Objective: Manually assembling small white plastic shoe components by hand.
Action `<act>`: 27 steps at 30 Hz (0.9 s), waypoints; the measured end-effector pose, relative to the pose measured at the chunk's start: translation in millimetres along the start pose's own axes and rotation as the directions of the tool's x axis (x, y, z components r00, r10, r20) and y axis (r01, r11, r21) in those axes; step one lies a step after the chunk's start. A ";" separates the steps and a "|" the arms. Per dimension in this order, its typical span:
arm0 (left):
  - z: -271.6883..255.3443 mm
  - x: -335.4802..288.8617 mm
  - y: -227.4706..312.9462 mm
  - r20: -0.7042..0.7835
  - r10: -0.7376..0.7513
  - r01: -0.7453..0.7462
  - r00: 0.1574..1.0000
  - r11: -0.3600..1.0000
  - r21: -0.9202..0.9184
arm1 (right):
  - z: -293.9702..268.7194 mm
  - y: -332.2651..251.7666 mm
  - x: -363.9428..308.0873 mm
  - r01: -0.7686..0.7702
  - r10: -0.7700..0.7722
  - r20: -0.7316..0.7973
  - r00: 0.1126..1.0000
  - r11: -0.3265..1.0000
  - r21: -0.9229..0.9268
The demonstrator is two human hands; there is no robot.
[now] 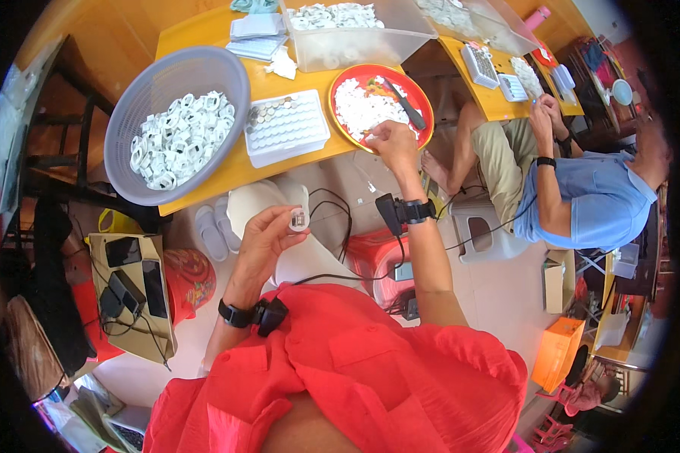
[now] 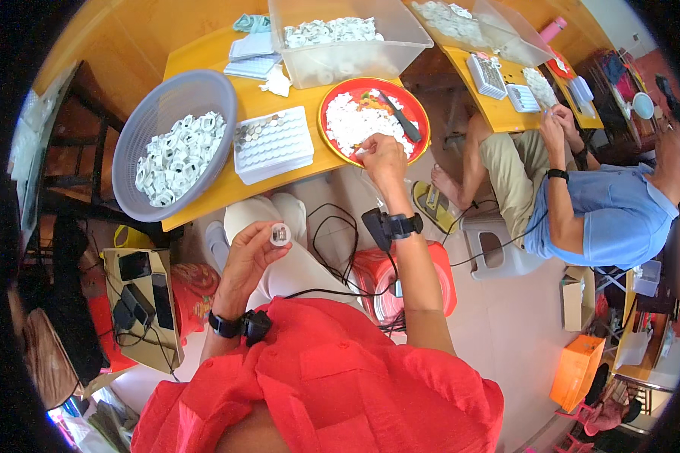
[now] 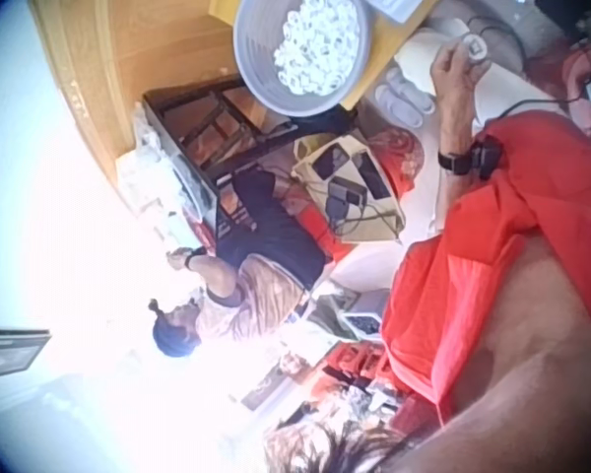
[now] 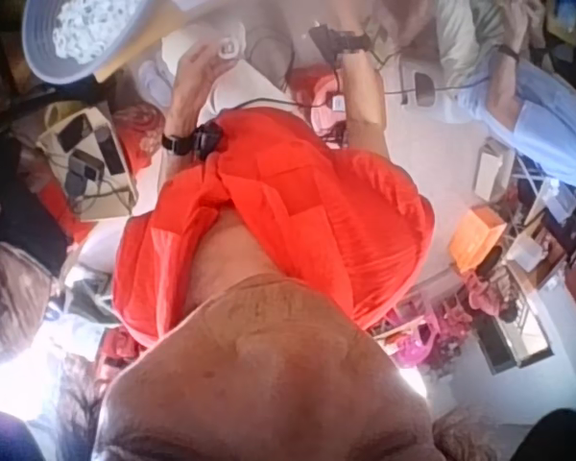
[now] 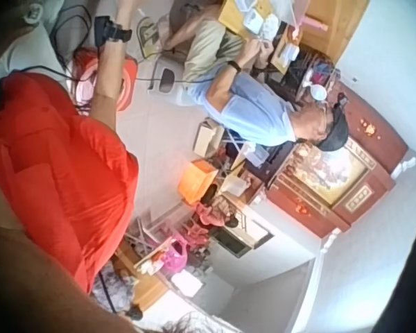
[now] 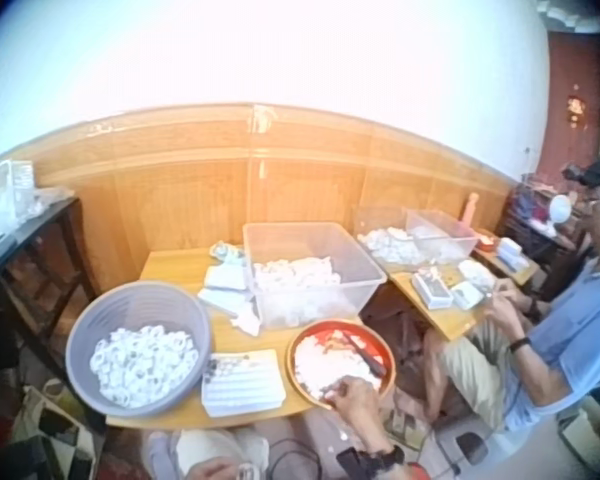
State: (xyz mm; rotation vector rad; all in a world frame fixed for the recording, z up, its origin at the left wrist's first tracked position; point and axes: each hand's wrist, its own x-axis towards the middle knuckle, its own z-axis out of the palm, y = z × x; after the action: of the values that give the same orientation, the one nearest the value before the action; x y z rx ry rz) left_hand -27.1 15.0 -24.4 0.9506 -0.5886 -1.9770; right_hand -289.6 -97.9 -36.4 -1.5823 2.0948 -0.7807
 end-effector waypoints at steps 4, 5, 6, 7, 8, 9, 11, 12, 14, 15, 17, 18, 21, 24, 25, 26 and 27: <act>1.5 -3.1 0.4 -0.009 -0.002 0.002 1.000 1.000 -0.012 | -7.2 6.4 -3.2 -0.036 0.021 0.075 0.997 0.979 0.202; 2.1 -3.8 0.8 -0.014 -0.008 0.008 1.000 1.000 0.001 | -10.8 5.4 -5.3 -0.063 0.025 0.099 0.995 0.915 0.400; 2.0 -3.9 1.2 -0.021 -0.013 0.013 1.000 1.000 0.013 | -13.6 2.9 -7.0 -0.093 0.023 0.126 0.992 0.810 0.578; 1.8 -4.2 1.4 -0.027 -0.011 0.011 1.000 1.000 0.009 | -17.1 -0.7 -9.4 -0.093 0.020 0.132 0.991 0.811 0.577; 1.6 -4.6 1.5 -0.028 -0.012 0.013 1.000 1.000 0.009 | -21.5 -5.8 -12.7 -0.150 0.029 0.189 0.982 0.725 0.672; 1.3 -5.1 1.5 -0.031 -0.015 0.015 0.999 1.000 0.009 | -25.5 -12.5 -17.4 -0.212 0.031 0.247 0.969 0.626 0.751; 0.3 -6.1 3.0 -0.034 0.002 -0.003 0.999 1.000 -0.007 | -28.6 -35.1 -32.3 -0.227 -0.013 0.280 0.960 0.545 0.807; 0.0 -6.8 4.6 -0.027 0.018 -0.018 0.999 1.000 -0.018 | -30.1 -46.8 -40.5 -0.242 -0.054 0.298 0.953 0.458 0.855; -0.6 -7.0 8.2 -0.046 0.031 -0.032 0.998 0.999 -0.020 | -27.3 -61.6 -56.8 -0.246 -0.139 0.356 0.924 0.495 0.833; 0.5 -8.4 11.4 -0.038 0.037 -0.037 0.999 0.999 -0.015 | -26.9 -69.4 -67.0 -0.230 -0.211 0.390 0.897 0.531 0.816; 1.4 -12.3 17.2 -0.061 0.047 -0.049 0.997 0.998 -0.031 | -23.0 -86.1 -86.5 -0.235 -0.261 0.432 0.863 0.550 0.802; 2.0 -11.7 20.1 -0.022 0.067 -0.068 0.998 0.996 -0.060 | -21.6 -91.7 -92.3 -0.145 -0.343 0.412 0.844 0.593 0.792; -3.7 -14.1 22.4 0.029 0.104 -0.100 0.994 0.987 -0.122 | -17.2 -111.2 -111.6 -0.044 -0.409 0.412 0.814 0.664 0.747; -4.2 -17.9 25.1 0.004 0.124 -0.122 0.992 0.983 -0.141 | -10.1 -122.1 -122.0 0.158 -0.469 0.316 0.825 0.728 0.667; -5.0 -18.4 24.8 -0.012 0.120 -0.121 0.993 0.983 -0.138 | -10.0 -124.0 -122.8 0.160 -0.470 0.320 0.823 0.731 0.664; -5.5 -18.6 24.5 -0.027 0.117 -0.119 0.993 0.984 -0.135 | -10.6 -126.3 -123.0 0.241 -0.510 0.310 0.802 0.752 0.614; -6.1 -19.4 24.4 -0.028 0.118 -0.121 0.993 0.983 -0.140 | -10.5 -127.9 -123.6 0.321 -0.550 0.303 0.778 0.763 0.561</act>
State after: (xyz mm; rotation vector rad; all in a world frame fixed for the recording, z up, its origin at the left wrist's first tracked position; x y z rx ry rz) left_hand -3.4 18.0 -3.5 0.8280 -0.4767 -1.8733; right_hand -167.3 -3.2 52.1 -1.7718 1.0761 -0.8893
